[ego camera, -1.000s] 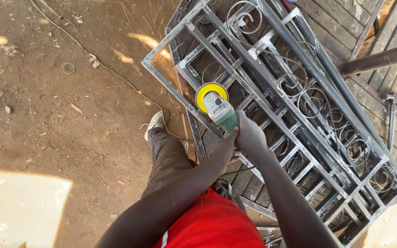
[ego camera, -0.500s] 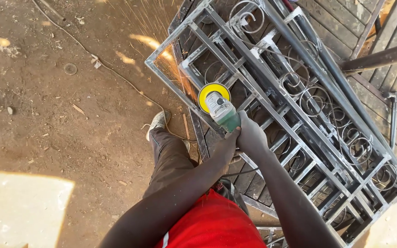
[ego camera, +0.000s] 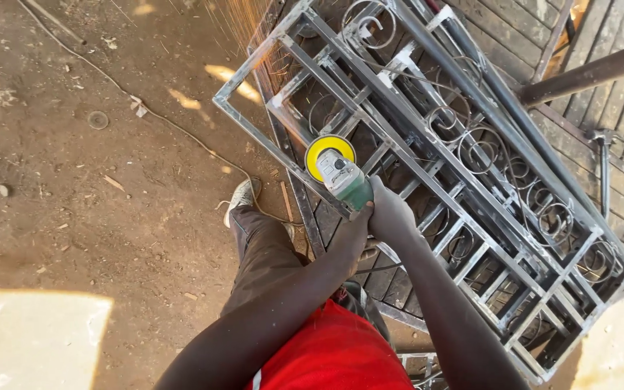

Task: Using an angle grinder to sand and smooth the surfaces and welds of a decorative metal gate frame.

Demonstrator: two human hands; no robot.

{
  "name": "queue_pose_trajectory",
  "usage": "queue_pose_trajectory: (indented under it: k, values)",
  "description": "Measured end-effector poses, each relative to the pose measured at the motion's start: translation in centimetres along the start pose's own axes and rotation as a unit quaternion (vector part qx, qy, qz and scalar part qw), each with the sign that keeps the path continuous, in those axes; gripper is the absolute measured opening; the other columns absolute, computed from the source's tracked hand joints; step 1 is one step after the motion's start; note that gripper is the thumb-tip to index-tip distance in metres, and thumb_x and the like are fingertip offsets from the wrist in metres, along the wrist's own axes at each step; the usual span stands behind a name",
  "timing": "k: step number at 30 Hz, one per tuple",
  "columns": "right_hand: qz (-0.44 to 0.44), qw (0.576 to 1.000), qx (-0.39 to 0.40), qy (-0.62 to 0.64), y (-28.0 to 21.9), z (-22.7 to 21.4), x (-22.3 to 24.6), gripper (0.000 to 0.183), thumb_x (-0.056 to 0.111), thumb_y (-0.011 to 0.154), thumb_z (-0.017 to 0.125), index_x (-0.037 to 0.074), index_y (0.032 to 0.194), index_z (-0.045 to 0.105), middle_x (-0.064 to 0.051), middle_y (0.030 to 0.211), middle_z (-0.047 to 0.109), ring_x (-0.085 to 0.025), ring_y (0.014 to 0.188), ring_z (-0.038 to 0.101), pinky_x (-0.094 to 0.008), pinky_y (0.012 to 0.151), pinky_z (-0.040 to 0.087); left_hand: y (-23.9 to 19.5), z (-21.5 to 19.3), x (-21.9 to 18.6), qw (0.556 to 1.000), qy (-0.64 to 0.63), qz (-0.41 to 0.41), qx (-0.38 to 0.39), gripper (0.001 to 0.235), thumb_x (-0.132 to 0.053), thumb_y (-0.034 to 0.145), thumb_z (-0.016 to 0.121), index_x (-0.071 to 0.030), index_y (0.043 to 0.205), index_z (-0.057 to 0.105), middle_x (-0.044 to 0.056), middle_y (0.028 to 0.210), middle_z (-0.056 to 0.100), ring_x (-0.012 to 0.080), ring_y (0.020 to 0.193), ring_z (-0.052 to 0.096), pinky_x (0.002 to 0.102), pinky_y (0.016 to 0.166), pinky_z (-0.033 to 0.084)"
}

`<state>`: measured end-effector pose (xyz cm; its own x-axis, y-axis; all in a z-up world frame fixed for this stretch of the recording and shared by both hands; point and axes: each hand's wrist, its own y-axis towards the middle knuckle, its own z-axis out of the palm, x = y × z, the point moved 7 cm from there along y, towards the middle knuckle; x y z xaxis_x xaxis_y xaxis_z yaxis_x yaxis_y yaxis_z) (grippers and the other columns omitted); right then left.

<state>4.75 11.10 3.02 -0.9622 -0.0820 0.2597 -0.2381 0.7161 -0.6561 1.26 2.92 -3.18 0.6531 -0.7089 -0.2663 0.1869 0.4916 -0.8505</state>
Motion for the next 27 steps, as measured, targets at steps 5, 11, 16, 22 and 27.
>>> queue_pose_trajectory:
  k: [5,11,16,22,27]
  values:
    - [-0.025,0.999,-0.018,0.018,0.6,-0.4,0.9,0.041,0.009,0.087,0.044,0.013,0.129,0.045,-0.018,0.113,0.066,-0.048,0.112,0.064,-0.059,0.096,0.051,3.2,-0.9,1.3,1.0,-0.006,0.011,-0.015,0.087,-0.066,0.098,0.058,0.0,0.153,0.044,0.026,0.148,0.053,0.0447,0.132,0.057,0.055,0.111,0.047]
    - [-0.028,0.999,-0.013,-0.006,0.2,-0.7,2.6,0.042,0.009,0.089,0.045,0.014,0.13,0.045,-0.018,0.112,0.067,-0.047,0.112,0.066,-0.059,0.098,0.051,2.5,-1.1,0.7,1.0,-0.015,0.013,-0.02,0.086,-0.066,0.098,0.056,-0.001,0.153,0.045,0.024,0.149,0.052,0.0412,0.131,0.059,0.052,0.111,0.049]
    - [0.001,1.0,-0.026,0.017,-0.9,-0.9,1.4,0.041,0.009,0.087,0.046,0.01,0.128,0.045,-0.021,0.113,0.068,-0.049,0.112,0.065,-0.06,0.099,0.05,1.4,0.0,0.9,1.0,0.017,0.008,0.0,0.09,-0.069,0.097,0.054,-0.002,0.155,0.04,0.022,0.151,0.051,0.0412,0.133,0.057,0.052,0.111,0.048]
    - [0.073,0.993,-0.06,0.072,-2.8,0.2,-3.2,0.042,0.008,0.088,0.051,0.012,0.129,0.047,-0.023,0.111,0.068,-0.051,0.112,0.065,-0.06,0.098,0.049,1.7,1.5,4.6,0.993,0.099,-0.023,0.057,0.095,-0.072,0.096,0.055,-0.001,0.157,0.036,0.025,0.152,0.048,0.043,0.133,0.055,0.051,0.109,0.049]
    - [0.091,0.992,-0.038,0.085,-3.7,0.9,-4.5,0.039,0.004,0.09,0.051,0.01,0.129,0.048,-0.028,0.112,0.068,-0.055,0.115,0.062,-0.061,0.099,0.05,1.0,2.3,6.1,0.986,0.116,-0.04,0.116,0.093,-0.071,0.101,0.049,0.001,0.158,0.032,0.032,0.157,0.037,0.0475,0.14,0.046,0.057,0.115,0.043]
